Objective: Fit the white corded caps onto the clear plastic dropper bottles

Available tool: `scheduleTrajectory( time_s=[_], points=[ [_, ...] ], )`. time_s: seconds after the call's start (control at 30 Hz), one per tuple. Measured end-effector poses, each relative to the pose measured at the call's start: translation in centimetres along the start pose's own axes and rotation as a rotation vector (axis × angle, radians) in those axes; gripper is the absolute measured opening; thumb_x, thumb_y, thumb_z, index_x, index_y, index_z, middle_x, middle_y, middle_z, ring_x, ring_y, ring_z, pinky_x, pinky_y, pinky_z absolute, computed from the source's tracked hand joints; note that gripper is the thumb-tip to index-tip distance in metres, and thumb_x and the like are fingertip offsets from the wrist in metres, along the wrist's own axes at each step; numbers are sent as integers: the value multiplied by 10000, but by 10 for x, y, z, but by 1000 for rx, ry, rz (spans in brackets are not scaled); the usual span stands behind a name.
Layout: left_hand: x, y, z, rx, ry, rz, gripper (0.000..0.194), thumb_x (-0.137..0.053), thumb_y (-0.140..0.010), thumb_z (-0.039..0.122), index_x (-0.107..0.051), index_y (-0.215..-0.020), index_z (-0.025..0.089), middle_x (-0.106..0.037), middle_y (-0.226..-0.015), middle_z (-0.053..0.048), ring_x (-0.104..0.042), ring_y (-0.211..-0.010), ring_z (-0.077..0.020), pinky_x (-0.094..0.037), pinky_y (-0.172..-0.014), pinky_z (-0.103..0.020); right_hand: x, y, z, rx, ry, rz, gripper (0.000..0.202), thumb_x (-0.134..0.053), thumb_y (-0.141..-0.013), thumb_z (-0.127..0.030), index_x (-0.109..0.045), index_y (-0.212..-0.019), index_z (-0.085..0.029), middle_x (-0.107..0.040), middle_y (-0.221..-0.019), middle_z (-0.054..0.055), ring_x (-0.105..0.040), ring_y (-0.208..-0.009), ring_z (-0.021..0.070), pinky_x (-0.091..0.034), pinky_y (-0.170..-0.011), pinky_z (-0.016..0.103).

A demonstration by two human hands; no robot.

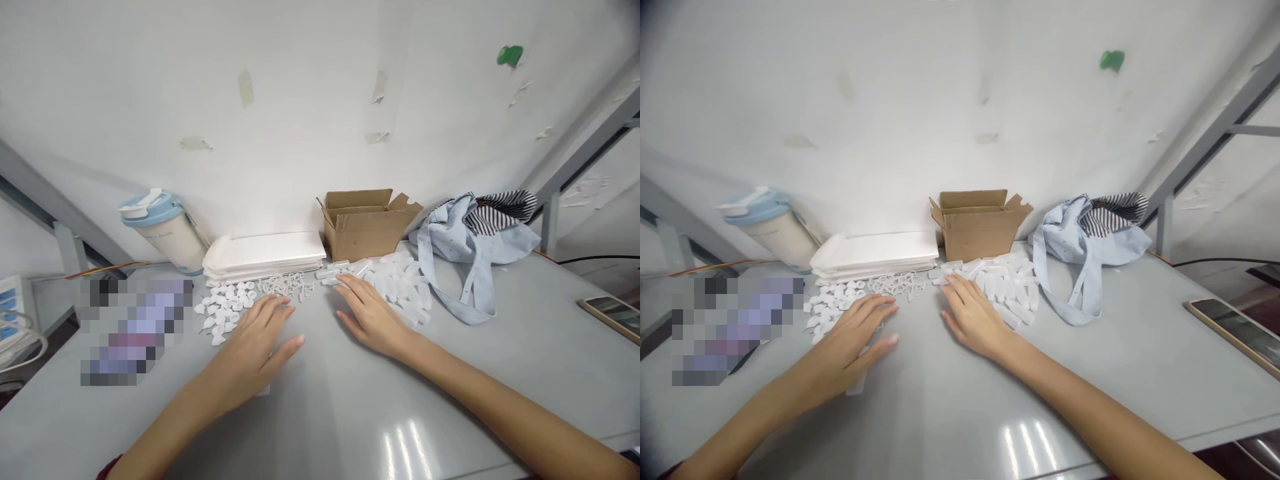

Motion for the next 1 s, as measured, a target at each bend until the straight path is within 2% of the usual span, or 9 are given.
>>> scheduleTrajectory(
  time_s=[0.1, 0.23, 0.37, 0.47, 0.6, 0.8, 1.0],
  points=[
    [1, -20, 5, -14, -9, -13, 390, -335, -972, 382, -555, -1183, 138, -560, -1211, -137, -462, -1170, -287, -402, -990, -482, -9, -9, 4, 17, 167, -70, 400, -428, -927, -214, -458, -1312, -111, -374, -1468, 179, -297, -1378, 326, -298, -1059, 610],
    [-5, -44, 10, -1, -62, -80, 335, -358, -942, 273, -602, -1094, 103, -595, -1032, -146, -534, -1025, -290, -452, -892, -452, -12, -13, 3, 23, 224, -107, 421, -415, -945, -243, -430, -1344, -112, -367, -1468, 193, -294, -1378, 328, -263, -1049, 640],
    [-8, -51, 11, 18, -72, -88, 313, -363, -877, 164, -636, -1003, 77, -591, -962, -157, -566, -951, -295, -473, -840, -437, -10, -13, 5, -9, 236, -95, 395, -419, -939, -229, -442, -1308, -90, -497, -1329, 224, -422, -1273, 337, -277, -1021, 648],
    [-5, -45, 7, 23, -62, -80, 336, -347, -866, 151, -627, -1042, 90, -606, -1004, -150, -579, -986, -280, -477, -864, -419, -10, -14, 8, -34, 296, -63, 346, -413, -921, -153, -485, -1252, -86, -566, -1166, 203, -513, -1114, 312, -298, -1009, 600],
    [8, -31, 0, 68, 71, 43, 340, -359, -877, 211, -604, -1095, 120, -640, -1068, -121, -602, -1003, -251, -491, -870, -396, -12, -12, 10, -48, 375, -40, 301, -403, -906, -97, -561, -1162, -92, -560, -1171, 196, -487, -1048, 313, -340, -934, 525],
    [24, -19, -9, 182, 296, 303, 206, -475, -841, 272, -646, -917, 188, -699, -932, -46, -652, -820, -198, -520, -788, -342, -13, -6, 8, 12, 386, -43, 387, -347, -855, 41, -589, -1122, -99, -614, -1115, 147, -475, -990, 295, -321, -892, 476],
    [29, -9, -2, 299, 519, 389, 134, -598, -811, 320, -681, -825, 217, -717, -870, -11, -667, -806, -189, -541, -771, -303, -8, 0, 6, 56, 274, 20, 354, -343, -893, -1, -565, -1148, -106, -592, -1070, 166, -487, -991, 281, -363, -860, 441]
  ],
)
Point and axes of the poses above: each hand's wrist, its own y-axis away from the middle knuckle, its own x-axis out of the back of the hand, z = x × y, the point moved 4 cm from there along -y, towards the middle knuckle
